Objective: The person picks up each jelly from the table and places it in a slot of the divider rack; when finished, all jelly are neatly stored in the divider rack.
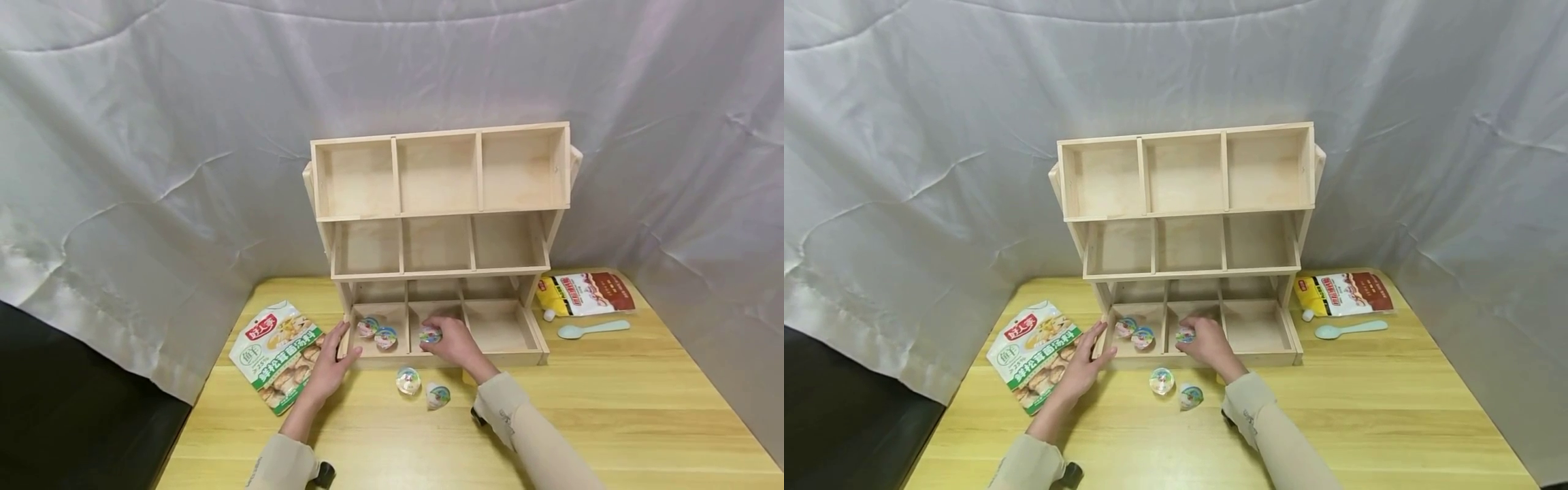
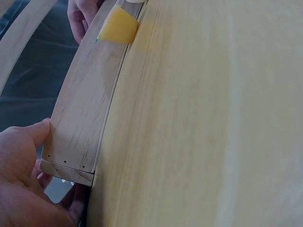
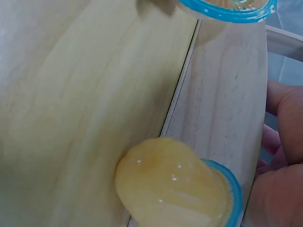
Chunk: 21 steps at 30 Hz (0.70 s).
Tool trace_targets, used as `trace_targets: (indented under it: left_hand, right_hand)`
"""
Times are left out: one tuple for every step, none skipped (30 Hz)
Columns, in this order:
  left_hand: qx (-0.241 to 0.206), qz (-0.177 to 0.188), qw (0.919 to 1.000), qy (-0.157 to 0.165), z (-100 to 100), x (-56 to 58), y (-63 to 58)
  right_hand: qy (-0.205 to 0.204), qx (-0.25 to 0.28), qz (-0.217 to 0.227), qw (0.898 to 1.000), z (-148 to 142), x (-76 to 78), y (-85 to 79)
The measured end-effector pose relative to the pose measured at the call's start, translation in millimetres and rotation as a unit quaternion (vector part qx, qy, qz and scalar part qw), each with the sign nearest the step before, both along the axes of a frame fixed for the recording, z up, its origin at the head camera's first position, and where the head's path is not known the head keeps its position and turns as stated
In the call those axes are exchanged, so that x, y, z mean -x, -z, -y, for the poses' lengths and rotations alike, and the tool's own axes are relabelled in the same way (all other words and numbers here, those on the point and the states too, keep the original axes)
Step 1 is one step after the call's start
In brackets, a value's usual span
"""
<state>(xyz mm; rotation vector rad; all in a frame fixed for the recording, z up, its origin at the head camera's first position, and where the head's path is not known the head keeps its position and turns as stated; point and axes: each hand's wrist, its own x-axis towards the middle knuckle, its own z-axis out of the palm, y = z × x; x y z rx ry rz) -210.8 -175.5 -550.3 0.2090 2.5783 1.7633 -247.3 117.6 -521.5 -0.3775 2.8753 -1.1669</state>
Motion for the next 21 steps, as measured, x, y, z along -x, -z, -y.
trace_targets:
  left_hand:
    - [0.001, 0.0, 1.0, -0.001, -0.1, 0.0, -0.2]
    - [0.002, 0.0, 1.0, -0.001, -0.1, 0.1, -0.1]
    - [0.003, 0.0, 1.0, -0.001, -0.1, 0.1, 0.0]
    - [0.004, 0.0, 1.0, -0.001, -0.2, 0.2, 0.1]
    - [0.005, 0.0, 1.0, 0.0, 0.3, 0.4, 0.4]
    - [0.005, 0.001, 1.0, 0.0, 0.7, 0.4, 0.6]
    - [0.006, 0.001, 1.0, 0.002, 0.7, 0.3, 1.1]
    - [0.006, 0.002, 1.0, 0.002, 0.7, 0.1, 1.5]
    - [0.005, 0.001, 1.0, 0.002, 0.7, -0.1, 1.8]
    - [0.004, 0.003, 1.0, 0.001, 0.6, -0.2, 2.1]
    - [0.003, 0.002, 1.0, 0.0, 0.4, -0.2, 2.4]
    - [0.002, 0.002, 1.0, -0.002, 0.1, -0.2, 2.2]
    - [0.002, 0.0, 1.0, -0.003, -0.2, 0.1, 2.2]
    - [0.003, 0.0, 1.0, -0.006, -0.6, 0.5, 2.1]
    - [0.004, -0.001, 1.0, -0.009, -1.1, 0.9, 2.1]
    - [0.005, 0.0, 0.9999, -0.012, -1.8, 1.3, 2.2]
    - [0.007, 0.0, 0.9999, -0.014, -2.5, 1.8, 2.2]
    - [0.008, 0.002, 0.9998, -0.017, -3.3, 2.2, 2.1]
    - [0.01, 0.003, 0.9998, -0.019, -4.0, 2.3, 1.9]
    - [0.011, 0.004, 0.9997, -0.021, -4.4, 2.3, 2.0]
    - [0.012, 0.003, 0.9997, -0.021, -4.7, 2.1, 1.7]
  right_hand:
    - [-0.001, 0.0, 0.0, 1.0, -0.4, -0.2, -0.3]
    - [-0.001, -0.002, 0.003, 1.0, -0.8, -0.2, -0.5]
    - [-0.001, -0.005, 0.002, 1.0, -1.1, 0.0, -0.4]
    - [-0.001, -0.008, 0.002, 1.0, -1.5, 0.4, 0.0]
    - [-0.001, -0.01, 0.003, 1.0, -1.2, 0.9, 0.3]
    - [-0.002, -0.013, 0.004, 1.0, -0.9, 1.5, 0.4]
    - [-0.002, -0.015, 0.006, 1.0, -1.0, 1.4, 0.5]
    - [-0.001, -0.016, 0.008, 1.0, -0.9, 1.4, 0.5]
    - [0.0, -0.016, 0.009, 1.0, -0.7, 1.2, 0.2]
    - [0.001, -0.014, 0.012, 1.0, -0.4, 1.2, -0.2]
    - [0.002, -0.013, 0.014, 1.0, 0.1, 1.1, -0.9]
    - [0.002, -0.012, 0.014, 1.0, 0.4, 1.2, -1.5]
    - [0.002, -0.011, 0.015, 1.0, 0.8, 1.3, -2.2]
    - [0.002, -0.011, 0.015, 1.0, 1.1, 1.4, -2.8]
    - [0.003, -0.01, 0.016, 1.0, 1.4, 1.6, -3.3]
    - [0.003, -0.01, 0.017, 1.0, 1.6, 1.7, -3.6]
    - [0.002, -0.011, 0.017, 1.0, 1.6, 1.8, -4.0]
    - [0.002, -0.011, 0.019, 1.0, 1.5, 1.9, -4.0]
    - [0.002, -0.011, 0.021, 1.0, 1.5, 1.9, -4.1]
    - [0.002, -0.012, 0.022, 1.0, 1.5, 2.0, -4.1]
    - [0.001, -0.012, 0.024, 1.0, 1.4, 2.2, -4.1]
